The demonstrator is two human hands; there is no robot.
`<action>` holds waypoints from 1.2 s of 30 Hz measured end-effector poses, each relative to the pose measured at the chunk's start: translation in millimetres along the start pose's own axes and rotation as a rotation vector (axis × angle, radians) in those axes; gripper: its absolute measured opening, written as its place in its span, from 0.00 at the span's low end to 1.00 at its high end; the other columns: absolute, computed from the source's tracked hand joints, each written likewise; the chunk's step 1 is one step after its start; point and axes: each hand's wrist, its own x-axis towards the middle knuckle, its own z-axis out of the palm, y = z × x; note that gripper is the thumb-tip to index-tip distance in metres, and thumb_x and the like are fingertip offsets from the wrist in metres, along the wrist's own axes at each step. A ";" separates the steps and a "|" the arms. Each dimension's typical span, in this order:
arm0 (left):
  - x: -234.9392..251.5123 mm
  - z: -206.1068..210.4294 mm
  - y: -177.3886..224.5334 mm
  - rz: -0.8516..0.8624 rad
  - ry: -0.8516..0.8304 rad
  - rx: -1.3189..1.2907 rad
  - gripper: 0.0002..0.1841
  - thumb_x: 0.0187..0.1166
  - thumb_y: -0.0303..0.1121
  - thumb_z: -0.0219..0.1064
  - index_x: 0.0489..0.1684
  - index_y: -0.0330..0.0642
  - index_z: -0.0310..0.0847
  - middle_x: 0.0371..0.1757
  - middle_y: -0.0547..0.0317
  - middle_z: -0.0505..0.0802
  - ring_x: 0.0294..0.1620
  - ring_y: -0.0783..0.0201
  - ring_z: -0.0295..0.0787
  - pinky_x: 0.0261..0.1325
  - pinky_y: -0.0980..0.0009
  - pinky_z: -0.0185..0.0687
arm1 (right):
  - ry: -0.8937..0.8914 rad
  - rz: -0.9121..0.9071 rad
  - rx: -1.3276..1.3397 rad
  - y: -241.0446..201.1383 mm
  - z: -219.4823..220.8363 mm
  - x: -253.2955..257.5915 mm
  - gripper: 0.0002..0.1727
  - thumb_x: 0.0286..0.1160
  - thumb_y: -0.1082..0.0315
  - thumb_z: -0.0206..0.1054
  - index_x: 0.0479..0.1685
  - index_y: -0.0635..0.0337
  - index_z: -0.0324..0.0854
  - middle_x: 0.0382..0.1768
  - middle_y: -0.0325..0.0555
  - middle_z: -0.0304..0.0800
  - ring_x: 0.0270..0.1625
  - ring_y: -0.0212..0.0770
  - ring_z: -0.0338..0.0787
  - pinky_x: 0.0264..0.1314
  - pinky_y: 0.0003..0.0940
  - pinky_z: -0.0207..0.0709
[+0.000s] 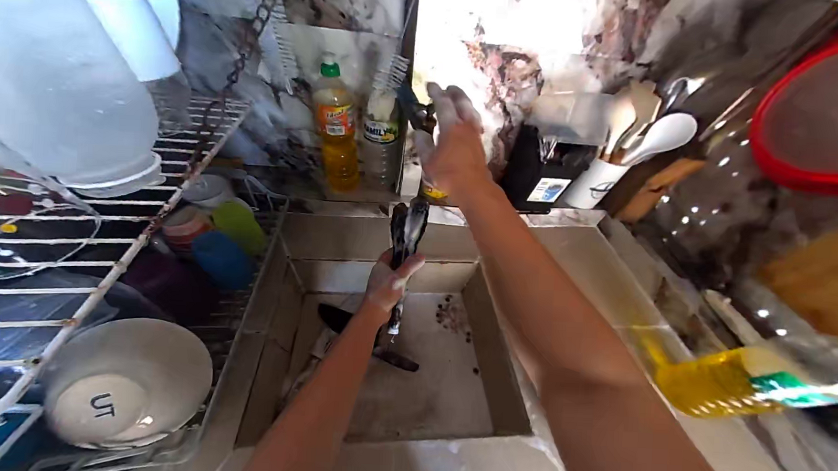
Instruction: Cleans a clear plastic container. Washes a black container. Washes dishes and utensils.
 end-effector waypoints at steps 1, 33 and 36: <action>1.6 -0.3 1.9 -0.002 -0.003 -0.023 0.23 0.85 0.38 0.68 0.72 0.36 0.72 0.48 0.50 0.85 0.40 0.64 0.80 0.45 0.68 0.79 | -0.052 0.044 0.001 -7.6 10.6 20.2 0.31 0.83 0.61 0.66 0.85 0.59 0.69 0.86 0.62 0.64 0.87 0.62 0.67 0.85 0.56 0.65; 52.8 46.8 -2.2 -0.102 0.145 0.132 0.18 0.94 0.37 0.52 0.69 0.34 0.76 0.51 0.40 0.86 0.44 0.52 0.83 0.51 0.54 0.80 | -0.259 -0.124 -0.222 -1.1 -36.2 25.6 0.21 0.91 0.65 0.55 0.77 0.61 0.78 0.72 0.63 0.84 0.76 0.62 0.82 0.79 0.59 0.70; 51.7 41.1 -0.2 -0.124 0.173 0.108 0.17 0.92 0.39 0.56 0.63 0.34 0.81 0.47 0.44 0.89 0.40 0.54 0.83 0.50 0.55 0.80 | -0.356 -0.195 -0.322 0.3 -43.7 46.5 0.19 0.91 0.58 0.58 0.64 0.58 0.88 0.62 0.60 0.91 0.70 0.60 0.87 0.76 0.59 0.72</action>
